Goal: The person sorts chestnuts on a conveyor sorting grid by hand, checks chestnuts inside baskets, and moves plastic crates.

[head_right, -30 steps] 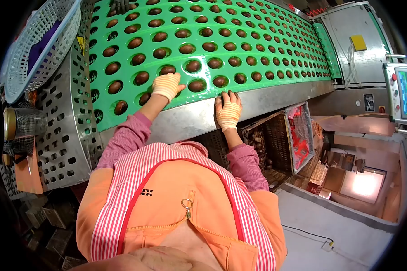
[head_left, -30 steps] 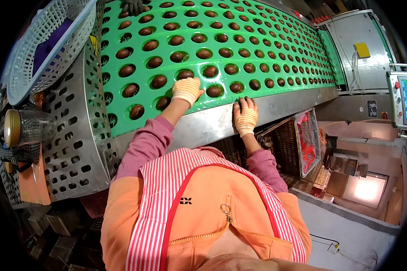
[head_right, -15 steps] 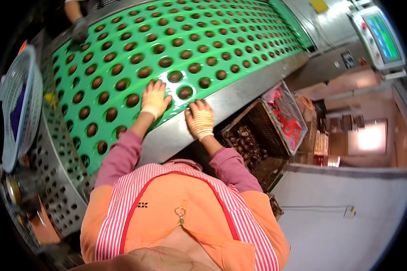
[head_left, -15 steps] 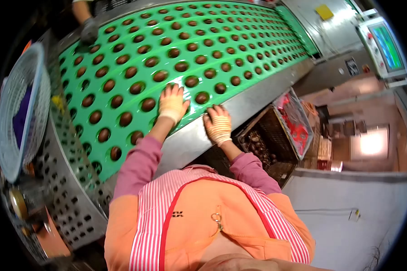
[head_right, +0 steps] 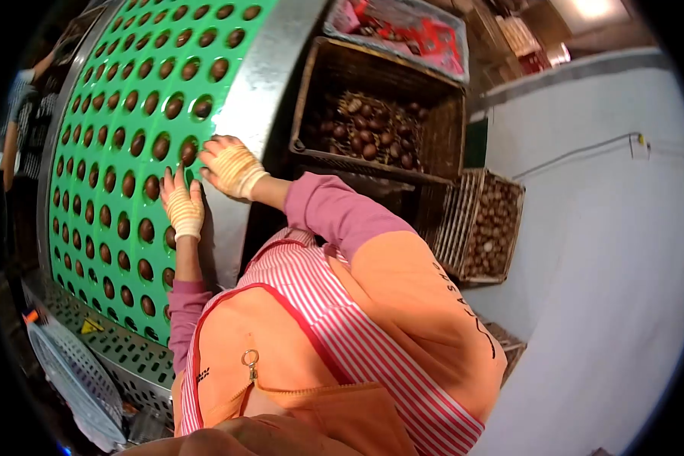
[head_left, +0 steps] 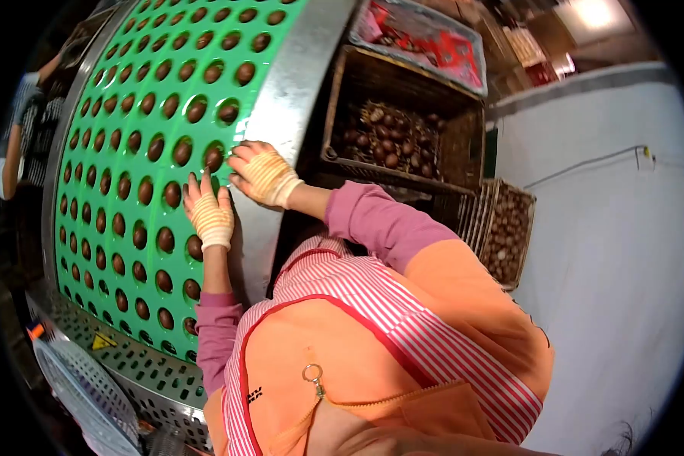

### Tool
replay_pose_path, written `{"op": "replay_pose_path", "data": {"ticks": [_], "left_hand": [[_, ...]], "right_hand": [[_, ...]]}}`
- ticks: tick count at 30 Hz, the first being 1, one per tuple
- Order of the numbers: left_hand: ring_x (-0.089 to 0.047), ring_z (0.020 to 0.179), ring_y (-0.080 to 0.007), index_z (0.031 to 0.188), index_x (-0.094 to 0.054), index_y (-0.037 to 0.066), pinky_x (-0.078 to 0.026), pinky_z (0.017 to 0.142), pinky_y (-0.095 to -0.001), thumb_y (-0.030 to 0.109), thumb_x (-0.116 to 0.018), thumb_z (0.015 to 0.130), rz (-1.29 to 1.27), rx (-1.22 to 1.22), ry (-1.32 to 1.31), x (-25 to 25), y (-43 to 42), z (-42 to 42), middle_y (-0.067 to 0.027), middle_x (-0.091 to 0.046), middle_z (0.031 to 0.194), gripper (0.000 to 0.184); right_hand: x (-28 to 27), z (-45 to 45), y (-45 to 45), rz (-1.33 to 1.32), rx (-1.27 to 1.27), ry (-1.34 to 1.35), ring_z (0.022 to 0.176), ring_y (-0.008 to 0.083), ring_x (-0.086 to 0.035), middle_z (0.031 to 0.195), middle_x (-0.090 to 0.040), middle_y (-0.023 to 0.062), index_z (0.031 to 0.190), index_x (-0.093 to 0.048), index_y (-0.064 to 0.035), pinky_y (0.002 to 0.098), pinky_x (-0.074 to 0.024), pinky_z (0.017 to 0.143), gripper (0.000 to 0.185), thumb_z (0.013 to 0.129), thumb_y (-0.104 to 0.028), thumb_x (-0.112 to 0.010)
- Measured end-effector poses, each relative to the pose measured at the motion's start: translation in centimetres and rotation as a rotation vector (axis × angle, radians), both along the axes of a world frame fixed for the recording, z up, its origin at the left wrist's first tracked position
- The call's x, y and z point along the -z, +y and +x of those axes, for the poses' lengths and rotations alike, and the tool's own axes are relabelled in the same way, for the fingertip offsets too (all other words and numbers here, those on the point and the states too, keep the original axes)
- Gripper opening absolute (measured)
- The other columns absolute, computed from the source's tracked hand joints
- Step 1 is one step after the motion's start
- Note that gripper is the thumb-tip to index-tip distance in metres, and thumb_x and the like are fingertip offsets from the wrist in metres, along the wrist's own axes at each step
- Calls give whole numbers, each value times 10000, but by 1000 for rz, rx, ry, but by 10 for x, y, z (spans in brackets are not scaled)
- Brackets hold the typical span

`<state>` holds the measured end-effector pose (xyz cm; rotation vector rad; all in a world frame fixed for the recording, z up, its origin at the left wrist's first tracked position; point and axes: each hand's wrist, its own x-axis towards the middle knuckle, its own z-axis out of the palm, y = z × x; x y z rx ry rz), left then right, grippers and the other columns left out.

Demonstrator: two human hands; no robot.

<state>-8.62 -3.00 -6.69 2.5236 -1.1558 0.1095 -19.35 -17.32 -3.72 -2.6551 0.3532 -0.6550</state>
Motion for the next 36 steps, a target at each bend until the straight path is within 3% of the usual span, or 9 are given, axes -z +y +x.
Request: {"op": "replay_pose_path", "data": {"ticks": [10, 12, 16, 19, 21, 22, 26, 32, 36], "left_hand": [[-431, 1246, -419, 1396, -426, 40, -326, 1056, -504, 355, -511, 932, 5, 166, -108, -17, -19, -40, -207, -414, 1435, 567], [-460, 1206, -437, 1365, -454, 9, -347, 1034, -505, 324, -531, 940, -33, 183, -132, -20, -22, -42, -249, -458, 1376, 535], [-461, 1195, -445, 1356, -461, 4, -375, 1022, -499, 268, -548, 938, 8, 154, -113, -26, -25, -47, -256, -471, 1347, 502], [-451, 1209, -442, 1357, -461, 8, -372, 1029, -499, 263, -537, 943, 23, 133, -110, -27, -28, -49, -252, -465, 1355, 492], [-447, 1216, -440, 1359, -460, 10, -371, 1032, -498, 259, -530, 946, 50, 121, -102, -27, -28, -49, -250, -460, 1361, 487], [-446, 1217, -440, 1360, -459, 12, -370, 1033, -498, 261, -523, 949, 63, 117, -104, -27, -28, -48, -250, -457, 1364, 484], [-441, 1222, -442, 1363, -455, 16, -367, 1037, -499, 269, -496, 961, 88, 111, -108, -24, -29, -46, -253, -445, 1374, 477], [-435, 1235, -437, 1363, -455, 14, -360, 1043, -500, 279, -503, 956, 123, 85, -153, -21, -36, -44, -254, -446, 1374, 488], [-455, 1238, -393, 1308, -502, 6, -396, 1034, -453, 172, -608, 908, -150, 261, -131, -40, -131, -86, -233, -487, 1334, 445]], "right_hand": [[-4, -14, -17, 461, -10, -178, 991, 323, -596, 1056, -649, 117, 1024, -666, -73, 423, -469, 889, 324, 838, -327, -589], [-7, -31, -38, 890, 28, -211, 938, 349, -633, 1005, -674, 153, 980, -701, -95, 425, -506, 842, 273, 854, -310, -591], [-1, -132, -145, 642, 358, -368, 857, 357, -653, 898, -680, 175, 920, -701, -70, 432, -532, 767, 269, 840, -302, -588], [28, -241, -229, 556, 740, 133, 803, 379, -648, 834, -658, 213, 888, -677, -20, 459, -530, 748, 348, 839, -346, -565], [70, -310, -248, 554, 979, 630, 1208, 357, -509, 1364, -481, 181, 1336, -496, -105, 469, -461, 954, 561, 878, -419, -578], [67, -332, -256, 719, 967, 884, 1334, 375, -359, 1492, -311, 145, 1456, -328, -147, 501, -395, 1033, 704, 866, -405, -612], [97, -359, -243, 629, 681, 1344, 1385, 387, -303, 1531, -226, 197, 1506, -244, -274, 531, -430, 1017, 913, 764, -128, -756], [113, -347, -241, 783, 853, 1223, 1350, 423, -315, 1514, -244, 178, 1516, -223, -302, 507, -478, 1014, 918, 799, 42, -680], [115, -320, -247, 956, 1004, 936, 1242, 411, -464, 1423, -333, 222, 1486, -284, -234, 474, -507, 962, 791, 828, -131, -712]]}}
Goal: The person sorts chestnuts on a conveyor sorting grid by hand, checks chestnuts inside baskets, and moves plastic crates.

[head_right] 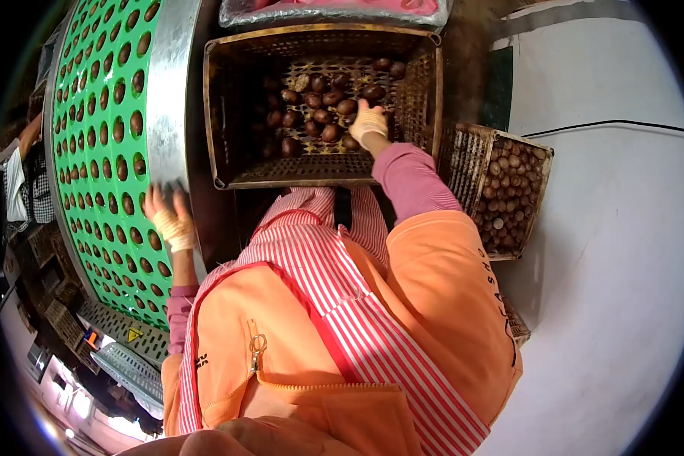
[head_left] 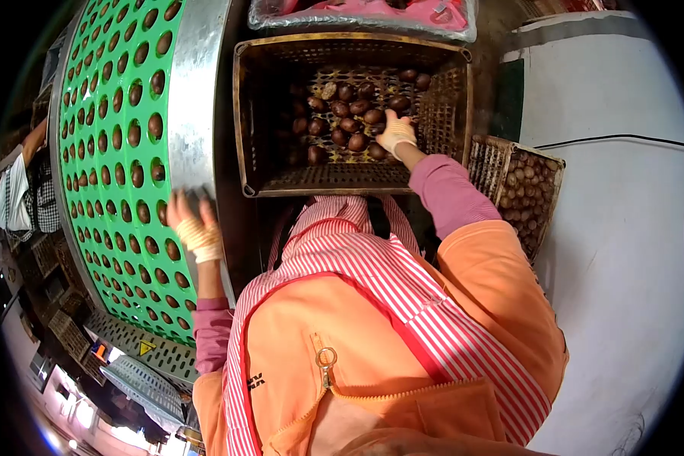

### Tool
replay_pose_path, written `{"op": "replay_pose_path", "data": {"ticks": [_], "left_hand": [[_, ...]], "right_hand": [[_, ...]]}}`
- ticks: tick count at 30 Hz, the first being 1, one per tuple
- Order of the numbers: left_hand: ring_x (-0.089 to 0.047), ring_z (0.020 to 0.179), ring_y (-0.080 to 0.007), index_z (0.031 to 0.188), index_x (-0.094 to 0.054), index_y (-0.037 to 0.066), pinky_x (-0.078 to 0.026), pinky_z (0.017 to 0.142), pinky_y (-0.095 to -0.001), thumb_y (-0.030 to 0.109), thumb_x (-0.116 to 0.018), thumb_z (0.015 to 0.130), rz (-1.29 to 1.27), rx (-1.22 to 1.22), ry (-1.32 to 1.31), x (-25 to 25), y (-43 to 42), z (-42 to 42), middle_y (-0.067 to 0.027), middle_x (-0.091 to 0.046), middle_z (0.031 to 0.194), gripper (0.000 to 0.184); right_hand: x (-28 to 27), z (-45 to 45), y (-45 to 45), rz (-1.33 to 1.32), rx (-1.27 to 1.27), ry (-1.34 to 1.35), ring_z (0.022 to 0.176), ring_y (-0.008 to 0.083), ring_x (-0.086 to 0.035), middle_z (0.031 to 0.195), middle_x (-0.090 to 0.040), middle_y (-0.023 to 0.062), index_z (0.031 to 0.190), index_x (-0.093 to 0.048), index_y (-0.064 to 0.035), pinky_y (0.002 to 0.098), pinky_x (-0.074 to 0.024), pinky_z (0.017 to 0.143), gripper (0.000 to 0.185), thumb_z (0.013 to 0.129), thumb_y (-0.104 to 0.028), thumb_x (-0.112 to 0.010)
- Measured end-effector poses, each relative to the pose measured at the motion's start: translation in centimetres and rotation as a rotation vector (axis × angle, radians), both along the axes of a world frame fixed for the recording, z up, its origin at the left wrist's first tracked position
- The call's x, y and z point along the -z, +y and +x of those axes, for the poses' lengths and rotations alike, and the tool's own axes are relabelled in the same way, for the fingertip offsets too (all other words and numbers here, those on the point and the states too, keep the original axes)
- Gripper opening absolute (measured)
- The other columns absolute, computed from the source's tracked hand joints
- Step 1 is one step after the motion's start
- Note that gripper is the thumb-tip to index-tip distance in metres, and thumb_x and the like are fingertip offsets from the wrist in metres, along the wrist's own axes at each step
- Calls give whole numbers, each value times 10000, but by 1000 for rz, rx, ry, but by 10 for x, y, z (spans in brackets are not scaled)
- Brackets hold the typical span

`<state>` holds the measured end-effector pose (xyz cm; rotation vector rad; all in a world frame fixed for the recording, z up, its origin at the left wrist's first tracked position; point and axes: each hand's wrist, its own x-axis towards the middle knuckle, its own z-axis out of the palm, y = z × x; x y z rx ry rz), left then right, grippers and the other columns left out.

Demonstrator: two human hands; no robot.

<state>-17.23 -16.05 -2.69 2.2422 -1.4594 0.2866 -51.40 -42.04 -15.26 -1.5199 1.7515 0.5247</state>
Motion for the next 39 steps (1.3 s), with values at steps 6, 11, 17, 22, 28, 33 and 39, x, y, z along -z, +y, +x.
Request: {"op": "replay_pose_path", "data": {"ticks": [6, 11, 17, 22, 28, 33, 39], "left_hand": [[-575, 1048, -386, 1084, -628, 44, -467, 910, -447, 247, -578, 889, 635, 662, 506, 12, -146, -76, -194, -627, 1085, 285], [-628, 1099, -311, 1091, -708, 91, -500, 918, -408, 214, -515, 870, 1520, 920, 156, 105, -178, -117, -147, -667, 1154, 318], [-616, 1150, -271, 1199, -672, 189, -506, 933, -393, 257, -467, 923, 1511, 886, -29, 123, -183, -139, -92, -640, 1249, 351], [-561, 1149, -323, 1308, -491, 95, -512, 900, -418, 204, -538, 906, 1216, 687, -3, 108, -183, -151, -158, -557, 1247, 419], [-624, 1124, -291, 1103, -697, 41, -504, 911, -399, 199, -549, 856, 1496, 825, -3, 137, -159, -161, -183, -649, 1197, 328], [-556, 1215, -320, 1238, -635, 65, -480, 954, -404, 214, -566, 849, 1494, 790, -122, 176, -135, -165, -151, -610, 1278, 421], [-556, 1176, -324, 1240, -628, 182, -459, 976, -412, 284, -606, 853, 1195, 607, -27, 168, -149, -148, -132, -583, 1299, 401]], "right_hand": [[4, 40, -3, -86, 153, -340, 1183, 382, -538, 1375, -488, 206, 1377, -441, -139, 465, -477, 934, 607, 833, -244, -688], [16, 24, 0, 364, -707, -238, 1068, 313, -630, 1212, -653, 105, 1157, -682, -150, 408, -498, 903, 359, 809, -202, -610], [12, 28, 29, 275, -821, -306, 1077, 304, -625, 1189, -657, 97, 1112, -700, -187, 408, -501, 917, 395, 748, -128, -558], [43, 25, 37, 278, -358, -501, 1270, 324, -484, 1402, -500, 150, 1424, -443, -120, 389, -411, 1039, 547, 898, -210, -561], [5, 22, 40, 247, -731, -455, 1289, 302, -483, 1448, -477, 75, 1423, -471, -235, 410, -404, 1060, 534, 893, -172, -493], [31, 12, 68, 456, -878, -293, 1408, 276, -319, 1578, -254, 62, 1509, -309, -176, 424, -313, 1126, 597, 930, -178, -455], [62, 7, 74, 223, -651, -402, 1445, 286, -223, 1599, -171, 52, 1488, -346, -160, 406, -291, 1148, 571, 934, -170, -483]]}}
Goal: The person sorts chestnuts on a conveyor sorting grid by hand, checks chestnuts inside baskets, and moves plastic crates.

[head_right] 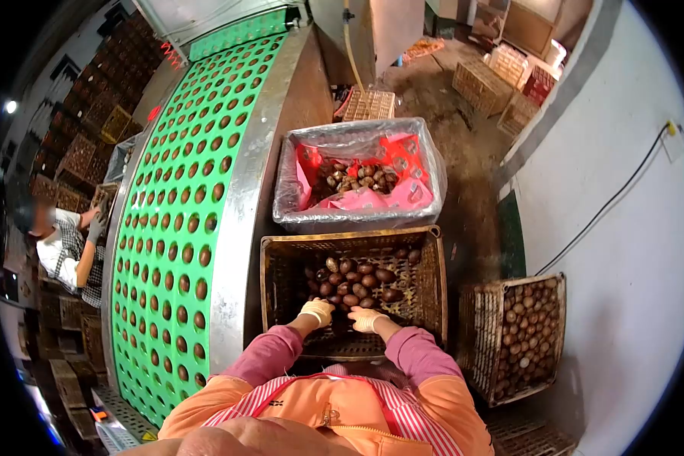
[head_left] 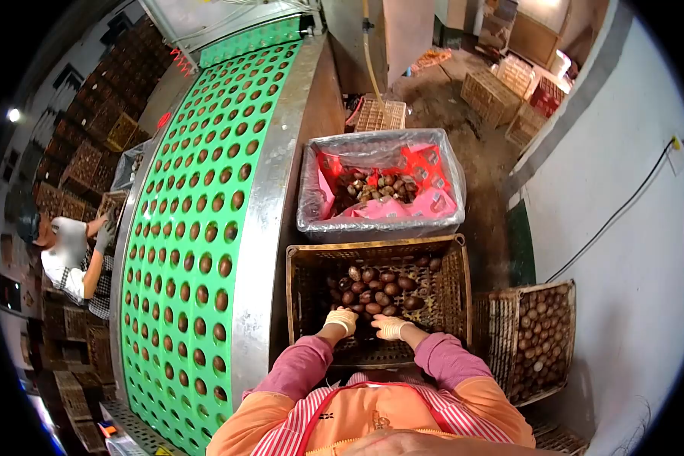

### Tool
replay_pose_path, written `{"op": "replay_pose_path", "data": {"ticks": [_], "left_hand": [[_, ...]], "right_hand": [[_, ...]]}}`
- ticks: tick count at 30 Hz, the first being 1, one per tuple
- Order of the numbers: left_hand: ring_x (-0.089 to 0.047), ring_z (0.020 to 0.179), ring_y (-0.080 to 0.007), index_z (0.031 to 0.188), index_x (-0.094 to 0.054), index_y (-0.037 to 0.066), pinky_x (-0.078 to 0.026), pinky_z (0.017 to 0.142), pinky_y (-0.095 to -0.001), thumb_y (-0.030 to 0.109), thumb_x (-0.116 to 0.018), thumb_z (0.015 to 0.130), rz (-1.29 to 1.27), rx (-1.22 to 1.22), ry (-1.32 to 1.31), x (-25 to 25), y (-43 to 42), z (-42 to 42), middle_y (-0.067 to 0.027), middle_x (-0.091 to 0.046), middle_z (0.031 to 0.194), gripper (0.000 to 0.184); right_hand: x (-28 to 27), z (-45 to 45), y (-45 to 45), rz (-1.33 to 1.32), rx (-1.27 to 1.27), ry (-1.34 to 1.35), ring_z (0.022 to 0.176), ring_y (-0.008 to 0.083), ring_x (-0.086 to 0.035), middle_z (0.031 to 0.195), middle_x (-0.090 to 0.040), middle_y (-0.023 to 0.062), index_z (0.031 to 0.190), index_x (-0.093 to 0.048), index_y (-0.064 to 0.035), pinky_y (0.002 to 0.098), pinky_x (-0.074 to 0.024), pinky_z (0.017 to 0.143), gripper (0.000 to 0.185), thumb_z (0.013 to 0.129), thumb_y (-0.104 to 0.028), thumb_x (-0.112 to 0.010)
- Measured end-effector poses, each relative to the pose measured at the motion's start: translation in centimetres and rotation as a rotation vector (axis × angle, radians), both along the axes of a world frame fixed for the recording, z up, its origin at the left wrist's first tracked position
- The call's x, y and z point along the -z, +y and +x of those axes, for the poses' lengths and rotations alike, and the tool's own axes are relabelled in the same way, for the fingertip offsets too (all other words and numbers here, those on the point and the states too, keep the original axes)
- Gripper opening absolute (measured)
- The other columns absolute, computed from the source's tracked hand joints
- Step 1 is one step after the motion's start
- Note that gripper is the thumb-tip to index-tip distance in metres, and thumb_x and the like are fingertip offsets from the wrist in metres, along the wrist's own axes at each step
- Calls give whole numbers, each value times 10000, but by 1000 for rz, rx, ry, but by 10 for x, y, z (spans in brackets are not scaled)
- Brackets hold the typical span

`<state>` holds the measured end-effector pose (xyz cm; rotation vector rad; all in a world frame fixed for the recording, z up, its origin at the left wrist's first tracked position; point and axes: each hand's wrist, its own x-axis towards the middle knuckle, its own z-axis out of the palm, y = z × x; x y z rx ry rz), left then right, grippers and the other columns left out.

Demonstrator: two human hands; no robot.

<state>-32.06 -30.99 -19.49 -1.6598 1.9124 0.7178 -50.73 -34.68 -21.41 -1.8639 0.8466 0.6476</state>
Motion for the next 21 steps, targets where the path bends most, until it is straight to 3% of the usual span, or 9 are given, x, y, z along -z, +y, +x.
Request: {"op": "replay_pose_path", "data": {"ticks": [1, 3, 5, 6, 8, 11, 12, 15, 21], "left_hand": [[-558, 1166, -332, 1229, -629, 171, -458, 976, -417, 287, -605, 854, -84, -132, 93, 2, 1, 4, -140, -585, 1283, 393], [-561, 1148, -348, 1207, -632, 149, -455, 974, -429, 294, -601, 856, -239, -393, 277, 2, 6, 13, -155, -588, 1252, 381], [-557, 1115, -370, 1159, -626, 142, -465, 945, -457, 259, -616, 854, -390, -576, 336, 4, 5, 24, -155, -588, 1189, 326], [-551, 1110, -377, 1156, -613, 143, -462, 943, -466, 249, -623, 853, -560, -689, 341, -4, 19, 22, -160, -581, 1178, 321], [-513, 1167, -389, 1235, -548, 147, -451, 960, -475, 236, -626, 861, -766, -878, 351, -6, 20, 34, -185, -543, 1233, 392], [-458, 1272, -380, 1433, -348, 135, -411, 1029, -461, 328, -602, 885, -636, -995, 269, -7, 9, 31, -224, -456, 1388, 634], [-437, 1297, -388, 1482, -279, 147, -388, 1053, -461, 360, -593, 889, -525, -1008, 307, -15, 5, 31, -230, -429, 1424, 704], [-419, 1318, -389, 1511, -230, 154, -382, 1062, -457, 375, -583, 898, -452, -1082, 376, 12, 6, 34, -233, -412, 1443, 741], [-447, 1298, -399, 1529, -171, 138, -395, 1045, -450, 540, -438, 939, -349, -1167, 447, 44, -16, 58, -237, -454, 1416, 763]], "right_hand": [[1, 2, -3, -20, 7, -7, 1451, 283, -206, 1608, -136, 39, 1495, -328, -161, 402, -270, 1160, 586, 934, -168, -496], [-6, 2, -6, -144, 24, -94, 1373, 314, -364, 1531, -333, 116, 1444, -419, -134, 403, -336, 1106, 544, 916, -195, -534], [-16, 4, -15, -220, 223, -225, 1209, 349, -532, 1318, -556, 190, 1328, -548, -107, 408, -437, 996, 441, 898, -202, -559], [-16, 6, -10, -423, 376, -357, 1068, 375, -605, 1125, -641, 225, 1222, -617, -82, 424, -484, 901, 357, 890, -208, -577], [-27, 8, -26, -539, 723, -306, 1080, 395, -582, 1200, -610, 212, 1204, -615, -69, 458, -472, 905, 358, 890, -239, -593], [-18, -8, -41, -723, 1110, -193, 1211, 410, -484, 1386, -474, 196, 1339, -505, -92, 484, -433, 975, 483, 914, -305, -586], [-21, -13, -47, -539, 1205, -115, 1309, 404, -392, 1476, -367, 174, 1448, -371, -118, 490, -405, 1024, 600, 926, -326, -580], [3, -27, -55, -103, 1289, -115, 1412, 370, -280, 1579, -217, 134, 1523, -262, -186, 501, -321, 1104, 678, 951, -411, -550], [4, -25, -50, 334, 1468, -396, 1423, 361, -253, 1589, -195, 107, 1534, -234, -248, 575, -292, 1099, 757, 915, -518, -576]]}}
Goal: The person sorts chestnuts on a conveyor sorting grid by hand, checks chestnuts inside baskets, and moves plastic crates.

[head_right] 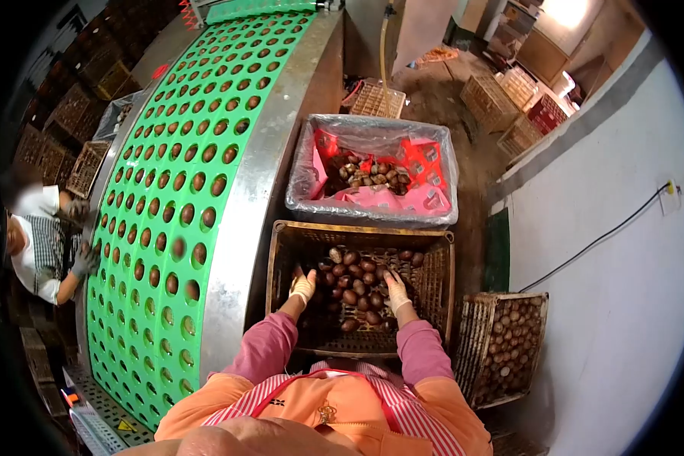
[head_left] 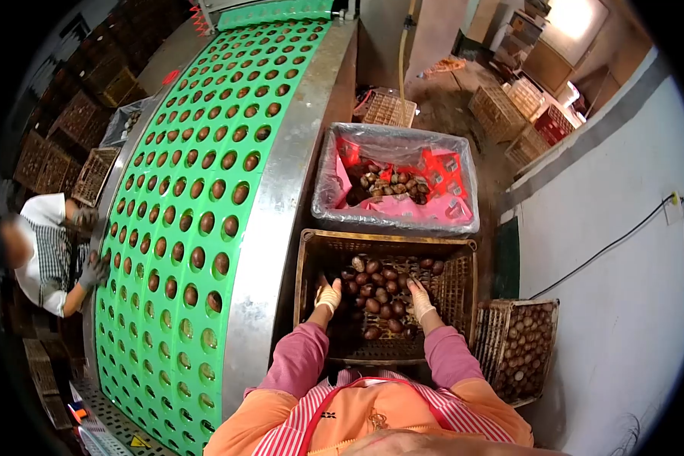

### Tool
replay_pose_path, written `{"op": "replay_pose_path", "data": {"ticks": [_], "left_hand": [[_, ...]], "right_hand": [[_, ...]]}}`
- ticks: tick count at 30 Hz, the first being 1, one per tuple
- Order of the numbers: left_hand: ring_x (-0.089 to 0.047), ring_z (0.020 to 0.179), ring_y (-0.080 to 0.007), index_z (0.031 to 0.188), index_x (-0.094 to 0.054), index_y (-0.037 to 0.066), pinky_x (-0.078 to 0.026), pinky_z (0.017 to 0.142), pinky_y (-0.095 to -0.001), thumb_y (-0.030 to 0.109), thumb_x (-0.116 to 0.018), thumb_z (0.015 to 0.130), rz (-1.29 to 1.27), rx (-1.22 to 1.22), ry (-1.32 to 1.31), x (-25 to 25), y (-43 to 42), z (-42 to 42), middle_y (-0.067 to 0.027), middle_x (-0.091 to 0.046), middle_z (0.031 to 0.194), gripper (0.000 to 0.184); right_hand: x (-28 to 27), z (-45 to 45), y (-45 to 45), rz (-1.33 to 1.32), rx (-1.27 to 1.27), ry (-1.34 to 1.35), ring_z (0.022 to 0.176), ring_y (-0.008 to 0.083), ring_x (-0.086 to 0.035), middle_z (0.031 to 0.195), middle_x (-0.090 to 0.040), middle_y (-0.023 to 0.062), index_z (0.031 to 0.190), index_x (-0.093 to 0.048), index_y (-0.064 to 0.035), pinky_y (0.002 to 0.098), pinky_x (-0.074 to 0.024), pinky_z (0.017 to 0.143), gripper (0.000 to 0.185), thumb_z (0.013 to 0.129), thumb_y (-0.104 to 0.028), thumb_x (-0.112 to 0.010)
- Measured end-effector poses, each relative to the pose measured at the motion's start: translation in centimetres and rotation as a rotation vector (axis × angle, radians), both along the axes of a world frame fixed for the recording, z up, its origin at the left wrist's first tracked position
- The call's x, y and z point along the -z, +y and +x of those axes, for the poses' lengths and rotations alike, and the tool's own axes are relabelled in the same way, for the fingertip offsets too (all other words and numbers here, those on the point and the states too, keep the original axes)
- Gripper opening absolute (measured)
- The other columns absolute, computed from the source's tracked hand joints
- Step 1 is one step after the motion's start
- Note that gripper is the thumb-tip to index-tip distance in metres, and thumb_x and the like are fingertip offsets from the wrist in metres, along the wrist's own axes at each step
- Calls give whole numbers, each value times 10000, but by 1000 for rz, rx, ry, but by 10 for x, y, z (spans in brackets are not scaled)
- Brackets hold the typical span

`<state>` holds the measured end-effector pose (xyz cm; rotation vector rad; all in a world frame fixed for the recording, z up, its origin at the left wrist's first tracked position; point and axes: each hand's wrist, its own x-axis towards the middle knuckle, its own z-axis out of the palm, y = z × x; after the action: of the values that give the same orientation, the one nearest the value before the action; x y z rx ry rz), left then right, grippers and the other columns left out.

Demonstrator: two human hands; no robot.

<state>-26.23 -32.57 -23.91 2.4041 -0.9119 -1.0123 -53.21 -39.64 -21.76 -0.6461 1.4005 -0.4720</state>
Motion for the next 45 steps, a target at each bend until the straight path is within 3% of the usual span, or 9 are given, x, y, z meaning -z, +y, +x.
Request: {"op": "replay_pose_path", "data": {"ticks": [5, 7, 12, 17, 20, 27, 30, 37, 45], "left_hand": [[-395, 1357, -345, 1523, -254, 119, -332, 1094, -405, 603, -443, 925, -334, -263, 380, 75, -6, 15, -185, -407, 1482, 793], [-323, 1375, -306, 1519, -271, 162, -286, 1107, -497, 651, -507, 872, -336, -403, 869, 0, 4, 1, -75, -321, 1532, 845], [-403, 1298, -333, 1485, -320, 241, -289, 1046, -620, 710, -580, 795, -234, -732, 998, 44, -15, 5, -46, -401, 1466, 874], [-417, 1285, -333, 1457, -368, 177, -339, 1042, -589, 628, -534, 881, -329, -708, 1185, 7, -16, 8, -86, -420, 1441, 750], [-438, 1272, -316, 1423, -414, 126, -371, 1046, -528, 597, -513, 909, -347, -686, 1309, 4, -17, 4, -108, -450, 1415, 704], [-532, 1174, -305, 1393, -439, 121, -473, 943, -484, 604, -492, 920, -349, -727, 1615, 36, -18, 10, -113, -503, 1350, 678], [-473, 1261, -330, 1425, -398, 113, -393, 1041, -500, 651, -456, 909, -382, -776, 1546, 26, -23, 0, -134, -457, 1408, 748], [-487, 1232, -319, 1408, -382, 143, -437, 985, -534, 610, -551, 889, -458, -810, 1708, 30, -28, -4, -114, -464, 1376, 718], [-484, 1223, -326, 1371, -440, 206, -406, 944, -636, 643, -611, 829, -266, -732, 1422, 22, -40, -2, -92, -487, 1359, 718]], "right_hand": [[33, 3, -15, -6, -69, -287, 1449, 276, -208, 1591, -211, 42, 1530, -255, -182, 507, -325, 1089, 754, 933, -579, -488], [1, 12, -9, 12, -47, -354, 1448, 324, -196, 1603, -155, 97, 1546, -168, -143, 537, -278, 1118, 861, 909, -627, -485], [38, 23, -18, 201, 174, -438, 1462, 393, -84, 1613, -35, 109, 1543, -125, -293, 675, -258, 1060, 937, 832, -535, -684], [23, 47, -23, 296, 205, -410, 1469, 371, -63, 1609, -34, 106, 1546, -100, -312, 671, -244, 1074, 964, 818, -582, -671], [-6, 64, -17, 278, 234, -496, 1447, 383, -148, 1589, -66, 182, 1543, -130, -209, 668, -241, 1081, 927, 855, -570, -636], [11, 79, -17, 285, 213, -596, 1249, 285, -426, 1432, -392, 69, 1447, -329, -227, 569, -425, 923, 748, 878, -684, -492], [15, 87, -15, 259, 324, -564, 1130, 242, -472, 1333, -464, 46, 1377, -402, -229, 496, -438, 833, 702, 864, -694, -508], [4, 93, -37, 267, 155, -555, 1284, 327, -417, 1438, -413, 75, 1418, -380, -189, 668, -322, 986, 807, 824, -721, -507], [-3, 106, -42, 380, 66, -515, 1316, 378, -382, 1473, -320, 81, 1464, -306, -168, 741, -309, 983, 762, 877, -618, -488]]}}
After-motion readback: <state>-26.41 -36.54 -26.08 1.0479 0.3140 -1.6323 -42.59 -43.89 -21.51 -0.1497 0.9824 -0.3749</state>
